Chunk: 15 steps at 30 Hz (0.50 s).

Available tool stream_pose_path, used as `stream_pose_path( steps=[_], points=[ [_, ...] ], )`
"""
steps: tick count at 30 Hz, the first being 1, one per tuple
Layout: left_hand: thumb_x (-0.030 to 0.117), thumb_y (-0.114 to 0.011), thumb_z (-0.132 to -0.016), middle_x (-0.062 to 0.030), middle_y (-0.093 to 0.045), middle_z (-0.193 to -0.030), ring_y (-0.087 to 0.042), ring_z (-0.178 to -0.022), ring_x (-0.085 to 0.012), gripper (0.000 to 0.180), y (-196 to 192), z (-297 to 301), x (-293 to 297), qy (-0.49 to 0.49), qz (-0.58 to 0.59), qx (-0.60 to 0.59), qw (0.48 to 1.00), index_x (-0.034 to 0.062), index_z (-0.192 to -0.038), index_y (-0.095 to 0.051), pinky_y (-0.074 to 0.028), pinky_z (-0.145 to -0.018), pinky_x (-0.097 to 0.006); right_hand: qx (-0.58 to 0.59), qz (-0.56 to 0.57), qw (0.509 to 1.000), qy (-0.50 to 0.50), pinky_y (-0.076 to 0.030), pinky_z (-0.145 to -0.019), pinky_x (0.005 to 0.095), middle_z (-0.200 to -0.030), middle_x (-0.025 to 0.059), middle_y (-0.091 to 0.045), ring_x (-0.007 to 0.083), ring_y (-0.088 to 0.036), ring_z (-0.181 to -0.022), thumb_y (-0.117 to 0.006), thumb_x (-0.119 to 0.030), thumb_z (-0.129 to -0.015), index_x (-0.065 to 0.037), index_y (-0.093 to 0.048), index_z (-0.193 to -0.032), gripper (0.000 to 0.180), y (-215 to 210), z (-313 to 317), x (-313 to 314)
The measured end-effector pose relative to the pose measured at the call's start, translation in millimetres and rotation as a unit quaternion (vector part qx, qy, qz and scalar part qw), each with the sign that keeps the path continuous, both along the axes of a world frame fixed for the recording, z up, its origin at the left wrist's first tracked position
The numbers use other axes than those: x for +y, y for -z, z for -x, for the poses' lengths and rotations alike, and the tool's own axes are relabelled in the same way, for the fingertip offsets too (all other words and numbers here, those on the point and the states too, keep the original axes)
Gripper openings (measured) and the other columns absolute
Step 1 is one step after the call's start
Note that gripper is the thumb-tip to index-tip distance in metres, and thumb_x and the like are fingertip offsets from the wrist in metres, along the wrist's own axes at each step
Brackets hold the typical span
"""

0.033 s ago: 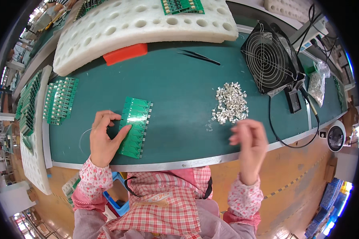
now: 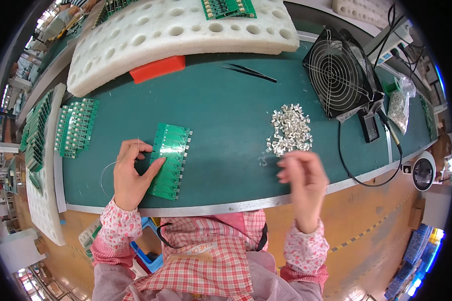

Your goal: The person solders components onto a circuit board using a soldering iron and wire. Then, the person places finished boards onto a tray, inserts components onto another circuit board, and solders them.

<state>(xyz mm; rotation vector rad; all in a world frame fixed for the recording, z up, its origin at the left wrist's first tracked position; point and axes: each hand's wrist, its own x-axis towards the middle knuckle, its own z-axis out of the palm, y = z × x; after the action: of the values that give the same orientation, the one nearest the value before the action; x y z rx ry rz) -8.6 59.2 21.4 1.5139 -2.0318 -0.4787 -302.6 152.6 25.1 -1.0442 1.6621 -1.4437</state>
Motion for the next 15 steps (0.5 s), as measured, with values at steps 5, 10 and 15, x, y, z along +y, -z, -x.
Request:
stream_pose_path(
  steps=[5, 10, 15],
  points=[
    [0.006, -0.074, -0.072, -0.0058, -0.059, -0.093, -0.054, -0.075, -0.0148, 0.027, -2.9, 1.4, -2.8, 0.031, -0.048, 0.008, 0.998, 0.0022, -0.093, -0.057, -0.046, -0.069, -0.026, 0.052, 0.007, 0.990, -0.130, -0.049, -0.062, 0.0230, -0.087, 0.0073, -0.063, 0.0109, -0.061, -0.072, -0.062, -0.003, -0.084, 0.000, -0.062, -0.097, 0.013, 11.3, -50.4, -21.3],
    [0.005, -0.065, -0.083, -0.0056, -0.061, -0.093, -0.059, -0.082, -0.0091, 0.021, -3.5, 0.9, -5.3, 0.024, -0.288, 0.351, 0.891, -0.0007, -0.097, -0.051, -0.046, -0.069, -0.022, 0.089, 0.045, 0.981, -0.164, -0.049, -0.057, 0.0233, -0.093, 0.0105, -0.063, 0.0126, -0.061, -0.070, -0.064, -0.003, -0.083, -0.002, -0.060, -0.105, 0.022, 7.4, -75.2, -33.1],
    [0.004, -0.062, -0.085, -0.0064, -0.059, -0.093, -0.058, -0.084, -0.0080, 0.018, -11.1, 5.7, -12.9, 0.041, -0.342, 0.432, 0.833, 0.0001, -0.099, -0.051, -0.047, -0.072, -0.021, 0.084, 0.032, 0.983, -0.158, -0.049, -0.057, 0.0235, -0.095, 0.0101, -0.063, 0.0122, -0.061, -0.070, -0.064, -0.003, -0.083, -0.002, -0.058, -0.110, 0.028, 10.3, -73.0, -31.8]
  ],
)
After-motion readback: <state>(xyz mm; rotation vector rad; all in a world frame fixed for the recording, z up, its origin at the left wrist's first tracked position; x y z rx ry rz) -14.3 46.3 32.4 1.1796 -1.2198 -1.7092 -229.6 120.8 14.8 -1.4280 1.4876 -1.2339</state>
